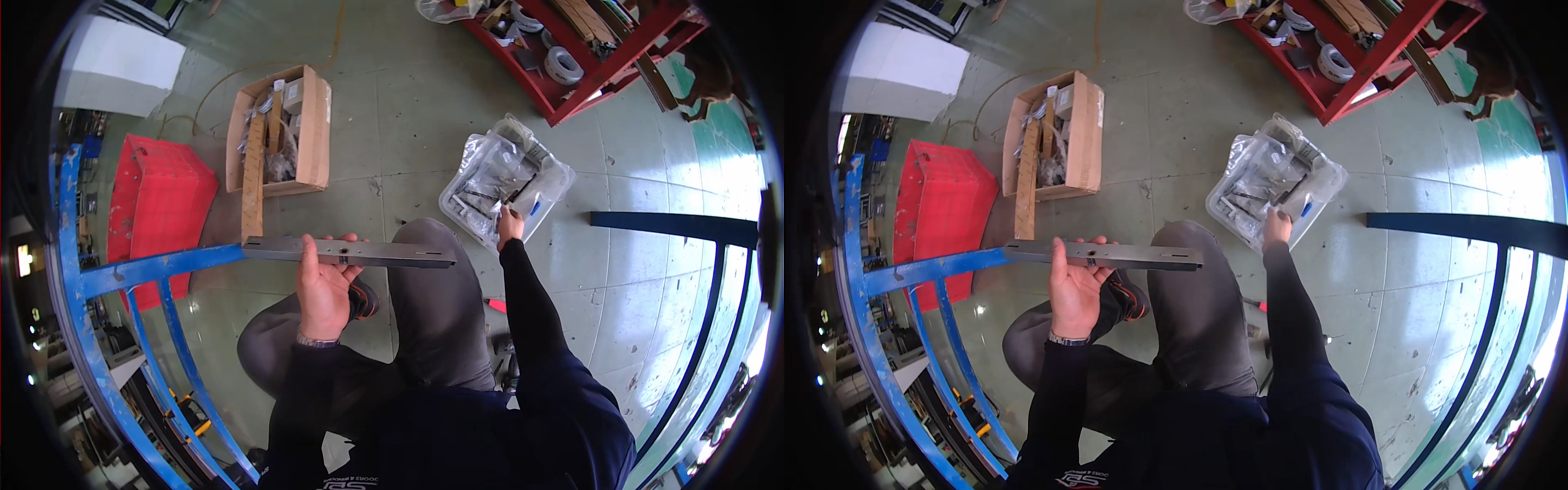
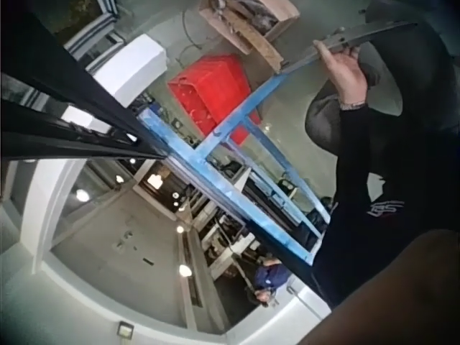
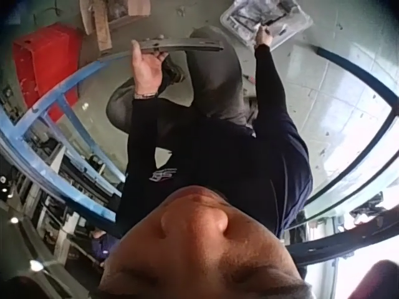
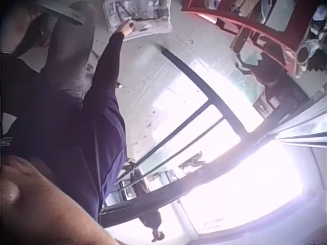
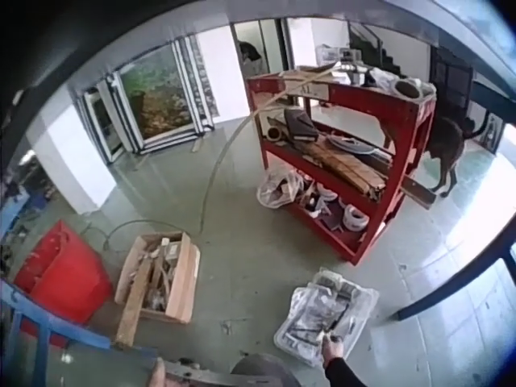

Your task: The person assembles components of a metal frame by attaching brackets with screws, using an electric drill, mallet, and pliers.

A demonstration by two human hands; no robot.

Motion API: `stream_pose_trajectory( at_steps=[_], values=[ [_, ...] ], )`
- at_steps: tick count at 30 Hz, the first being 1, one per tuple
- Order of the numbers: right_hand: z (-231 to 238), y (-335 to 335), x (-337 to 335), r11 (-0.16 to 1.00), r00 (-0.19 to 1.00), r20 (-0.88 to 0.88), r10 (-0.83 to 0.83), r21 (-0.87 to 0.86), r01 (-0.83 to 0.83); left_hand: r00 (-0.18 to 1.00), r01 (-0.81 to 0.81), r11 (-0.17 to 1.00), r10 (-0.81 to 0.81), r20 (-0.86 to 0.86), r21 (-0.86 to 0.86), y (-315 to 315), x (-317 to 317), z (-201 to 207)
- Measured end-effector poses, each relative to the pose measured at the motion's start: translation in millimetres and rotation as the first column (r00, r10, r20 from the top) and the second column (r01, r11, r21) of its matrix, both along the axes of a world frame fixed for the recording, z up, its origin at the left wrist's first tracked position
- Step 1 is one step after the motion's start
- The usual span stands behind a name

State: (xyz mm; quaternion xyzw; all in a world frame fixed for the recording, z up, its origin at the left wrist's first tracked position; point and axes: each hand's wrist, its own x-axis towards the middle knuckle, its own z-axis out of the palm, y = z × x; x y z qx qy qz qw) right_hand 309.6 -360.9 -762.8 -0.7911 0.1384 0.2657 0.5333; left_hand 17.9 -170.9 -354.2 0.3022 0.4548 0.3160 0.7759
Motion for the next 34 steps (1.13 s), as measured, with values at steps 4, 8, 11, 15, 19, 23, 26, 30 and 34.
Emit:
stream_pose_trajectory(
  at_steps=[4,8,11,15,19,23,26,30,34],
  values=[
    [123,11,-99,0.903,0.868,-0.278,0.411,0.258,-0.345,1.0,0.001,0.999,-0.002,0.022,0.051,3,-8,10],
    [203,-30,-108,0.868,0.81,-0.398,0.43,0.428,-0.251,0.998,0.067,0.988,-0.068,0.001,0.138,2,7,19],
    [271,-21,-97,0.925,0.964,0.119,0.239,0.273,-0.263,0.993,0.109,0.975,-0.1,-0.057,0.193,-3,7,13],
    [420,19,-101,0.58,0.315,0.754,0.576,-0.104,-0.808,0.969,0.243,0.926,-0.221,-0.108,0.29,-21,11,35],
    [490,44,-113,0.387,0.037,0.768,0.639,-0.28,-0.879,0.919,0.337,0.87,-0.387,0.075,0.36,-34,19,84],
    [530,44,-116,0.393,0.034,0.792,0.61,-0.265,-0.881,0.852,0.331,0.681,-0.513,0.103,0.653,-31,9,146],
    [568,33,-113,0.514,-0.072,0.878,0.473,-0.342,-0.787,0.763,0.606,0.037,-0.309,-0.568,0.795,12,-39,212],
    [629,37,-105,0.618,-0.139,0.845,0.516,-0.479,-0.623,0.992,0.035,-0.236,-0.106,-0.062,0.971,83,-67,287],
    [679,59,-99,0.639,-0.2,0.787,0.583,-0.597,-0.485,0.943,0.313,-0.434,0.038,-0.33,0.845,152,-35,388]
  ],
)
